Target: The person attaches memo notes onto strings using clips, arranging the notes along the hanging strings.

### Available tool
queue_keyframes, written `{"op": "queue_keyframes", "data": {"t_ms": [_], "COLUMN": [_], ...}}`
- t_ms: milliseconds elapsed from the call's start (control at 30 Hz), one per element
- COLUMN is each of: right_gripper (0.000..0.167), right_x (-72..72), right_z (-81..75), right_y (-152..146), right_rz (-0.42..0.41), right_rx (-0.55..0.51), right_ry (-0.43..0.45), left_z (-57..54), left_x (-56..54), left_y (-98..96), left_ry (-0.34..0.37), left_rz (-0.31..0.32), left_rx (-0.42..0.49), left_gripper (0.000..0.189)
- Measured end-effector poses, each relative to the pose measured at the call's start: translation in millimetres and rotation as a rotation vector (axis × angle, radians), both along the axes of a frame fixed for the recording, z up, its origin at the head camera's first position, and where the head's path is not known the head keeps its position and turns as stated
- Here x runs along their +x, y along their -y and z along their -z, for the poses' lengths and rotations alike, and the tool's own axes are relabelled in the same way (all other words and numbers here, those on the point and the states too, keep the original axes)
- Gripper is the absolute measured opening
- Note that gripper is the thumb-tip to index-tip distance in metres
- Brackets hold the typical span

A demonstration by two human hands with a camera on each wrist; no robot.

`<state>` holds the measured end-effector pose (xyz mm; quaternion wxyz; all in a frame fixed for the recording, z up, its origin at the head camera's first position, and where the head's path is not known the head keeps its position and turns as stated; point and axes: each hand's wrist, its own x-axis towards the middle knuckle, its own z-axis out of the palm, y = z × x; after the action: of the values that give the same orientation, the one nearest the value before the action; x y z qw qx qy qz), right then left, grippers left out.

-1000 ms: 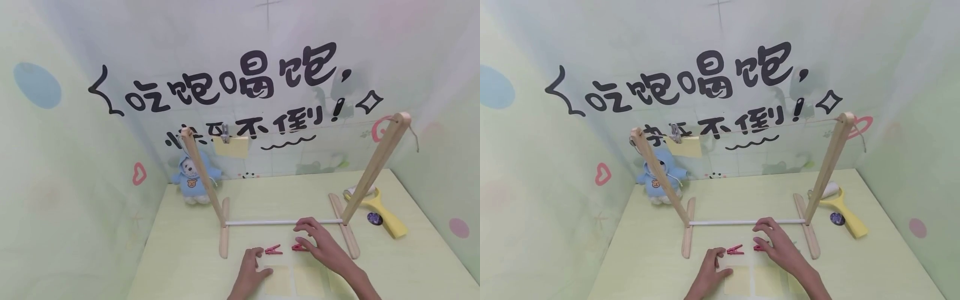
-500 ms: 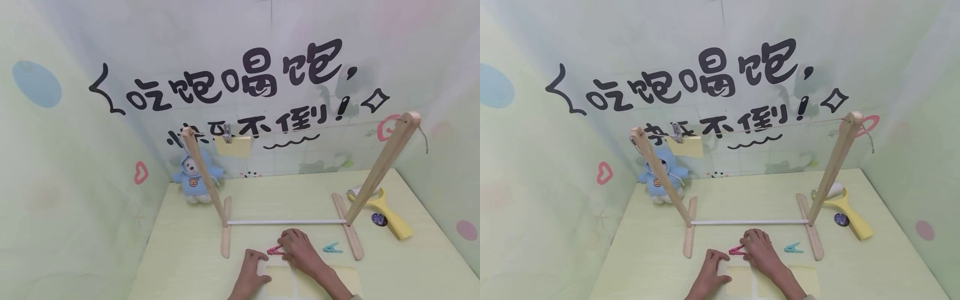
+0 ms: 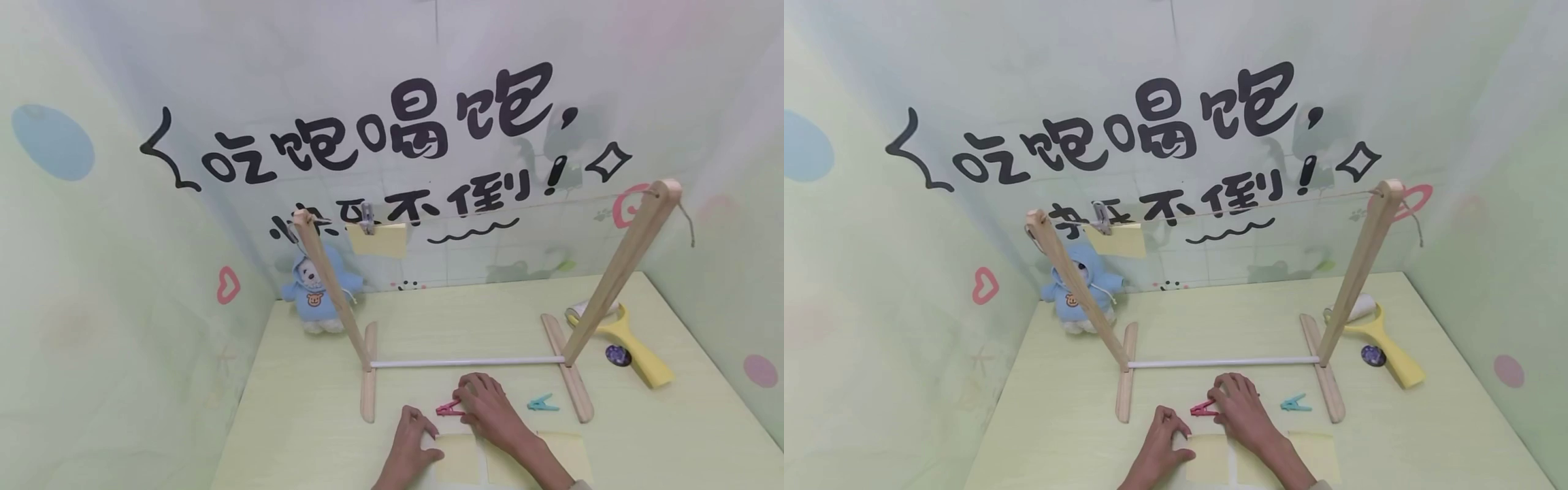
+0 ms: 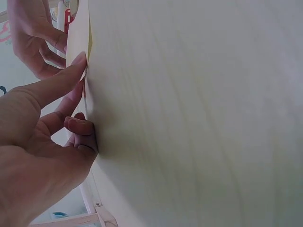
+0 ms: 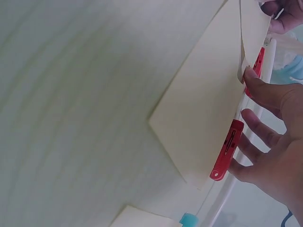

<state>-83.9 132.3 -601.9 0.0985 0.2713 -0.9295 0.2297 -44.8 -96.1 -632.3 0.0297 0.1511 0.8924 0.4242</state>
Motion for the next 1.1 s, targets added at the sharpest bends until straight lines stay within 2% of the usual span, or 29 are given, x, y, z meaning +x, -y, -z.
{"op": "queue_keyframes", "data": {"t_ms": [300, 400, 467, 600, 700, 767, 833, 900, 1033, 1100], "right_gripper": [0.036, 0.035, 0.034, 0.033, 0.033, 0.034, 0.035, 0.035, 0.037, 0.040], "right_x": [2.3, 2.6, 2.9, 2.2, 0.1, -1.0, -0.7, 0.0, 0.0, -2.2], "right_z": [5.1, 5.7, 5.3, 6.9, 8.6, 10.0, 9.5, 7.6, -1.7, -6.4], "right_y": [1.2, 1.9, 2.1, 1.2, -1.6, -3.9, -4.9, -5.4, -5.6, -6.7], "right_rz": [0.010, 0.017, 0.020, 0.019, 0.009, 0.002, 0.001, 0.001, 0.004, 0.009], "right_rx": [-0.002, -0.009, -0.016, -0.022, -0.027, -0.037, -0.064, -0.119, -0.264, -0.336], "right_ry": [-0.037, -0.046, -0.054, -0.075, -0.127, -0.187, -0.234, -0.257, -0.200, -0.160], "left_z": [4.5, 0.8, -3.0, -10.8, -16.0, -17.6, -17.7, -19.1, -15.3, -4.8], "left_x": [-1.5, -1.2, -1.4, -3.0, -4.3, -3.8, -1.8, 0.5, 2.9, 2.1], "left_y": [2.2, 2.0, 1.6, 0.3, -1.3, -1.7, -1.0, -1.5, -2.0, -1.5], "left_ry": [-0.099, -0.104, -0.087, 0.033, 0.145, 0.185, 0.183, 0.212, 0.240, 0.160], "left_rz": [0.045, 0.044, 0.041, 0.023, 0.002, -0.012, -0.017, -0.050, -0.121, -0.133], "left_rx": [0.019, 0.023, 0.031, 0.058, 0.095, 0.129, 0.181, 0.238, 0.341, 0.360], "left_gripper": [0.022, 0.019, 0.018, 0.013, 0.011, 0.011, 0.011, 0.010, 0.008, 0.009]}}
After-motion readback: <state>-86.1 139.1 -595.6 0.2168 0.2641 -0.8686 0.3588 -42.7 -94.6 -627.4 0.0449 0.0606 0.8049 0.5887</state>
